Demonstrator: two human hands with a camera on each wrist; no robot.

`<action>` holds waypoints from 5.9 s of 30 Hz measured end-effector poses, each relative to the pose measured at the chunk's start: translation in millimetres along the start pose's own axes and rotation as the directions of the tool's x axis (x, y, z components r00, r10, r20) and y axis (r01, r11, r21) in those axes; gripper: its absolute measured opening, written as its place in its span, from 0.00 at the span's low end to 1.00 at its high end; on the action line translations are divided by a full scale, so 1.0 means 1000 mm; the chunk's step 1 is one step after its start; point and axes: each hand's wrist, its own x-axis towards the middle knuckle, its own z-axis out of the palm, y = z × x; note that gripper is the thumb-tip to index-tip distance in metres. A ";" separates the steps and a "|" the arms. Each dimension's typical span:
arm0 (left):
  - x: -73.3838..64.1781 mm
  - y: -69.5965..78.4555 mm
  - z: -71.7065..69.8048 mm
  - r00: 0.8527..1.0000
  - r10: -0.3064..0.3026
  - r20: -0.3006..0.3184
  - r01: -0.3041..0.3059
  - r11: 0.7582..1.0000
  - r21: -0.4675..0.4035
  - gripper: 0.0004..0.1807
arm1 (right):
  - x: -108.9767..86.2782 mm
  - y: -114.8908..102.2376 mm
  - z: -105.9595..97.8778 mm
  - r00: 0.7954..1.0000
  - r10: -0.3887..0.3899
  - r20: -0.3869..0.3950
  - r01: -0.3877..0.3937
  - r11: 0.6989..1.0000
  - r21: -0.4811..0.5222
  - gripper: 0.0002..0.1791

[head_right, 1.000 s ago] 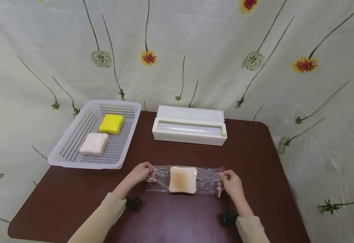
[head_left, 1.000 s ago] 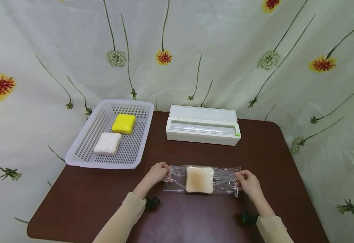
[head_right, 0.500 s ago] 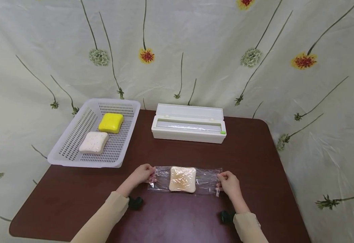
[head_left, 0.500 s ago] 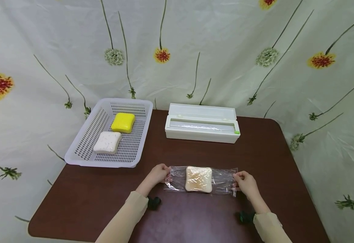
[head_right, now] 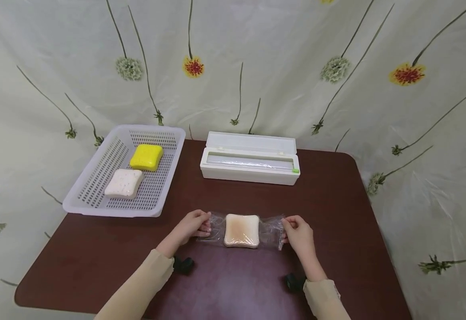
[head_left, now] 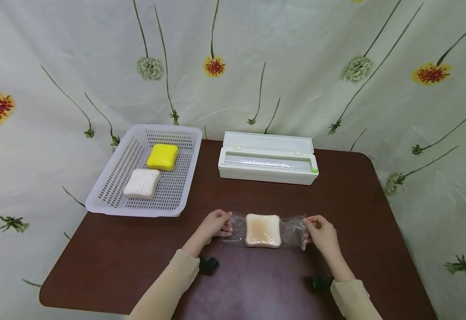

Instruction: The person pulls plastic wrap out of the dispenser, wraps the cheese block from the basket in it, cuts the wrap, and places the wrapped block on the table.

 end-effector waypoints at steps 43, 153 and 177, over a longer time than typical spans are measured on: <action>-0.022 0.019 0.059 0.985 0.129 0.116 -0.131 0.991 0.010 0.21 | -0.016 -0.048 0.090 0.989 -0.014 0.149 -0.025 0.966 0.257 0.12; -0.031 -0.001 0.023 0.926 0.301 0.228 -0.348 0.914 0.209 0.19 | 0.094 0.059 -0.115 0.975 0.070 0.210 -0.016 0.968 -0.251 0.57; -0.029 0.006 0.013 0.921 0.304 0.244 -0.366 0.891 0.270 0.19 | 0.058 0.038 -0.106 0.995 -0.104 -0.007 0.096 0.946 -0.309 0.50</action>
